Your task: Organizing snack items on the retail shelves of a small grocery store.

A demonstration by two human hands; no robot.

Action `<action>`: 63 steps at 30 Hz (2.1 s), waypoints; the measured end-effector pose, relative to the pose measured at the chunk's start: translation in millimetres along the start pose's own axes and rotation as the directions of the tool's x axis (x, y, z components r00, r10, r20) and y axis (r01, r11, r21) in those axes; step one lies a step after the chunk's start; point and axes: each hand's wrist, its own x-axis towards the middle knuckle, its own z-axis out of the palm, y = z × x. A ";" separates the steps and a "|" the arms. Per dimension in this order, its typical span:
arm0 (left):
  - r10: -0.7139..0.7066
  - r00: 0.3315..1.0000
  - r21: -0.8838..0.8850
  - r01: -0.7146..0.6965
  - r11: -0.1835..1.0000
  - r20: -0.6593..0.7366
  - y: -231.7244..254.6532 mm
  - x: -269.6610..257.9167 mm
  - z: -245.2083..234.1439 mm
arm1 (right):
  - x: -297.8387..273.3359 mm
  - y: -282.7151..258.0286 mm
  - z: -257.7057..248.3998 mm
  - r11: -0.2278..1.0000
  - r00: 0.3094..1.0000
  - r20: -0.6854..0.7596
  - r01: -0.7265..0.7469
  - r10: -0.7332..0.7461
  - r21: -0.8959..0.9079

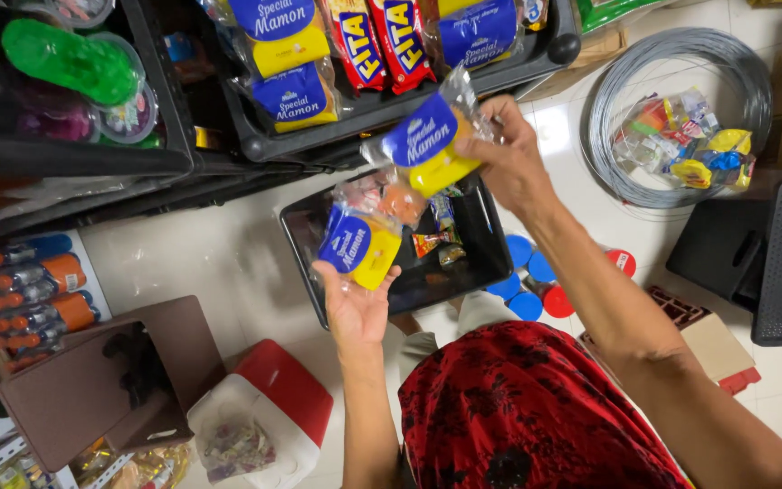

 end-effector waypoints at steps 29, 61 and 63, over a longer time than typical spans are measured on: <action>0.130 0.989 0.106 -0.137 0.985 0.073 8.8 8.9 17.5 | 86.5 -30.6 36.8 0.400 0.885 0.382 0.462 -0.266 -0.792; 0.195 0.978 0.217 -0.176 0.960 -0.071 -16.0 25.2 18.8 | -67.4 -4.4 46.5 0.880 0.926 0.291 -0.080 0.239 -0.468; 0.201 0.978 0.222 -0.184 0.957 -0.056 -18.0 22.9 17.8 | -73.0 1.6 39.7 0.876 0.935 0.289 -0.046 0.207 -0.479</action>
